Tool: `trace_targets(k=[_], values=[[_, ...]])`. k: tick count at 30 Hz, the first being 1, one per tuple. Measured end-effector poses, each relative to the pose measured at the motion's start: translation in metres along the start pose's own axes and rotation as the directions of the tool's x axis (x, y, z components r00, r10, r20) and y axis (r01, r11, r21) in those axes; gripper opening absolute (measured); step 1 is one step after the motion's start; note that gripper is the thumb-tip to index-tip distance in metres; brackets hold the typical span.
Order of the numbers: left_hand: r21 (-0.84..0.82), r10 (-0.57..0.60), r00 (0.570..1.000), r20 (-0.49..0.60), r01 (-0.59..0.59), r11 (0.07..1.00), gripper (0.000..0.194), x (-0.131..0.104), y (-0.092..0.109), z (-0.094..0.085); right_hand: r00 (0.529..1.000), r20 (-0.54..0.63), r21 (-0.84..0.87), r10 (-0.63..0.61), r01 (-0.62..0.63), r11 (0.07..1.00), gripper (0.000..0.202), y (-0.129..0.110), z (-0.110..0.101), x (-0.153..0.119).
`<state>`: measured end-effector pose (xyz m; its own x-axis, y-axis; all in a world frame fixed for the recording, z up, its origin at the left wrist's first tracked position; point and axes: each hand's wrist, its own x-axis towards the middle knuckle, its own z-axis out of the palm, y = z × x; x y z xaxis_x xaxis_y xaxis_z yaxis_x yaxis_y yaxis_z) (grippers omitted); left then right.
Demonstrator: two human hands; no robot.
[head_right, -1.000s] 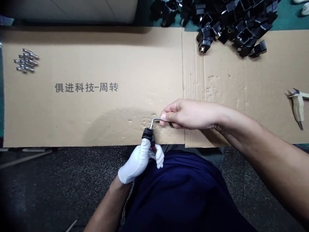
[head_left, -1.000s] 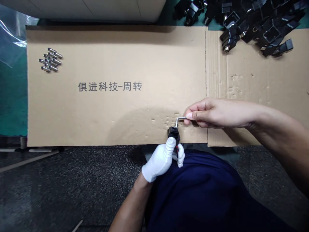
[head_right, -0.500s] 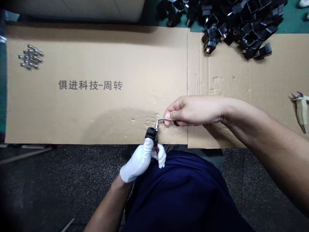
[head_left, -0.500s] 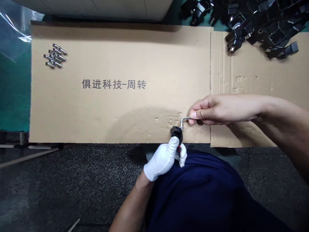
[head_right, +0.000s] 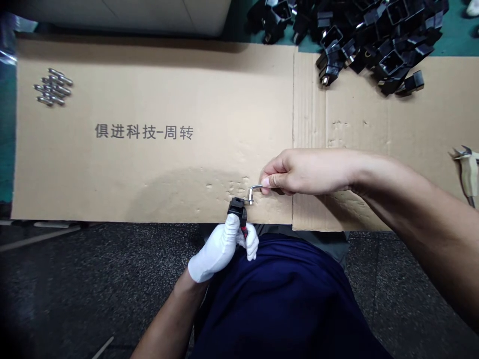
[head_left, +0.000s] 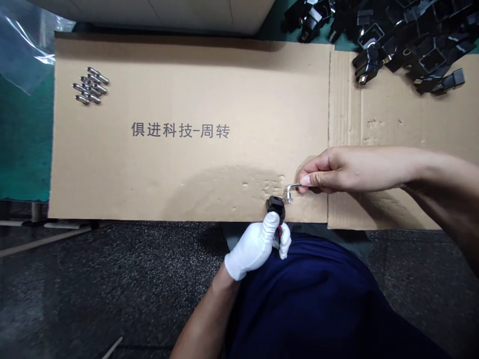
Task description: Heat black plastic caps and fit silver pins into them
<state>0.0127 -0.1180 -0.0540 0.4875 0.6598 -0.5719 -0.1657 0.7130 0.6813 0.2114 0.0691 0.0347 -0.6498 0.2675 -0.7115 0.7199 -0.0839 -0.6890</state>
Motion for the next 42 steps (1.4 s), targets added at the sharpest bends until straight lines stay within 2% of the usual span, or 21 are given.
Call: trace_targets(k=[11,18,24,35,39,42], values=[[0.021,0.007,1.0,0.001,-0.007,1.0,0.081,-0.001,0.0,-0.002,0.998,-0.054,-0.044,0.014,-0.017,0.999,0.03,-0.003,0.005,-0.006],[-0.009,0.003,1.0,0.0,-0.003,1.0,0.081,0.0,-0.002,-0.002,0.995,-0.086,-0.121,0.044,-0.055,0.991,0.038,0.003,0.004,-0.015],[-0.014,-0.002,1.0,-0.011,0.002,1.0,0.08,0.0,-0.003,-0.003,0.993,-0.106,-0.088,0.055,-0.065,0.994,0.037,0.013,0.002,-0.024],[-0.045,-0.027,0.999,-0.032,0.025,0.999,0.079,-0.001,0.0,-0.001,0.991,-0.129,-0.017,0.031,-0.034,0.999,0.034,0.011,0.006,-0.026],[-0.078,-0.025,0.998,-0.05,0.021,0.997,0.079,0.001,-0.002,-0.001,0.988,-0.154,0.041,0.016,-0.01,0.999,0.033,0.017,0.01,-0.026],[-0.063,-0.021,0.998,-0.063,0.017,0.998,0.082,-0.001,-0.005,0.003,0.988,-0.153,0.156,0.003,0.021,0.987,0.034,0.022,0.017,-0.028]])
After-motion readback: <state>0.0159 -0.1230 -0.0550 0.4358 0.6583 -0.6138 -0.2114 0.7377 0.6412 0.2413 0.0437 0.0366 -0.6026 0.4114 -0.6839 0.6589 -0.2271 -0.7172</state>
